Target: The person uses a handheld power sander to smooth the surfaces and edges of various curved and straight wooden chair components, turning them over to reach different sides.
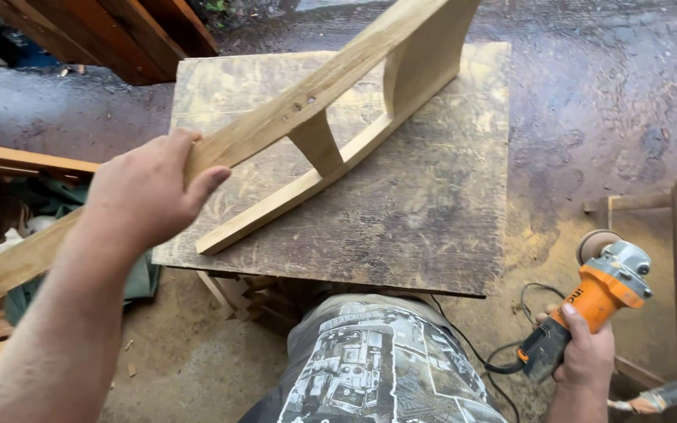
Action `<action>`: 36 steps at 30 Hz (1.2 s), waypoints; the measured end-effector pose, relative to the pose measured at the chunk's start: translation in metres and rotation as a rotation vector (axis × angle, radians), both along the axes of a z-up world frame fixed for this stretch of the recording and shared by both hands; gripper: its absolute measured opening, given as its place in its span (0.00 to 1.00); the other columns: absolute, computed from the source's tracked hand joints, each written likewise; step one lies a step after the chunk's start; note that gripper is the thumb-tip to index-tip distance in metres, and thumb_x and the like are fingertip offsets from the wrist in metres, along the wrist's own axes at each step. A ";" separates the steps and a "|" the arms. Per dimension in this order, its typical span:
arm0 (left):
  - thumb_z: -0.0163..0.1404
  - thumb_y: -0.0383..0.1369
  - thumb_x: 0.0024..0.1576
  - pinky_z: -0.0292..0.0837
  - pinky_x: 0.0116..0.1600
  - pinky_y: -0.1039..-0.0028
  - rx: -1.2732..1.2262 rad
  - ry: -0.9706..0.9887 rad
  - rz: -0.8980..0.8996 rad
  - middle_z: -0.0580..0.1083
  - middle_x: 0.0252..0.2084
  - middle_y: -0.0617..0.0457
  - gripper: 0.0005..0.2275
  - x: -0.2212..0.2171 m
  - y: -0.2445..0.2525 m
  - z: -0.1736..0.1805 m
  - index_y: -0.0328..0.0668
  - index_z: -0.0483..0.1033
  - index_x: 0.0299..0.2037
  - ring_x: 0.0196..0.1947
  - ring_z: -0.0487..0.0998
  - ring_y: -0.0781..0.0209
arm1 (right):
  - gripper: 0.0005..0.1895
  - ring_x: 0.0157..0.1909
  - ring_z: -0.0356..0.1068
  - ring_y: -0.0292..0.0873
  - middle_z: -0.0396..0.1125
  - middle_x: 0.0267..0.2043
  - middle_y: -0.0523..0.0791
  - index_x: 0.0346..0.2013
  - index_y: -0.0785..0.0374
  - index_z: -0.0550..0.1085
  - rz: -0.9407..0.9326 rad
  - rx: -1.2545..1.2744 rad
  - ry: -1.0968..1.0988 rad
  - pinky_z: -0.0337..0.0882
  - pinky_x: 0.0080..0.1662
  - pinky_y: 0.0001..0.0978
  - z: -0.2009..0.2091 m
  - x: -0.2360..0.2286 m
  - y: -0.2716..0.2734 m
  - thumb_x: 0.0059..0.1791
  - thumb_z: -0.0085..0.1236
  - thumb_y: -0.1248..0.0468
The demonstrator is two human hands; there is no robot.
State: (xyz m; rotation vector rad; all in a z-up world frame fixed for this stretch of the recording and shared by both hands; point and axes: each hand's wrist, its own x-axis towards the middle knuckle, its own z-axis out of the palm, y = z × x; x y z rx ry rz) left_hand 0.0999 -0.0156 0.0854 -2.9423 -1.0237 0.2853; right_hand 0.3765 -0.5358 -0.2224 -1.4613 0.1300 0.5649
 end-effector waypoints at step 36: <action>0.40 0.65 0.55 0.74 0.34 0.61 0.227 -0.175 -0.172 0.76 0.22 0.51 0.29 -0.081 0.061 -0.042 0.46 0.78 0.32 0.23 0.78 0.55 | 0.28 0.40 0.72 0.40 0.71 0.40 0.48 0.53 0.69 0.68 0.638 -0.047 -0.253 0.74 0.42 0.35 0.154 -0.103 0.164 0.41 0.66 0.67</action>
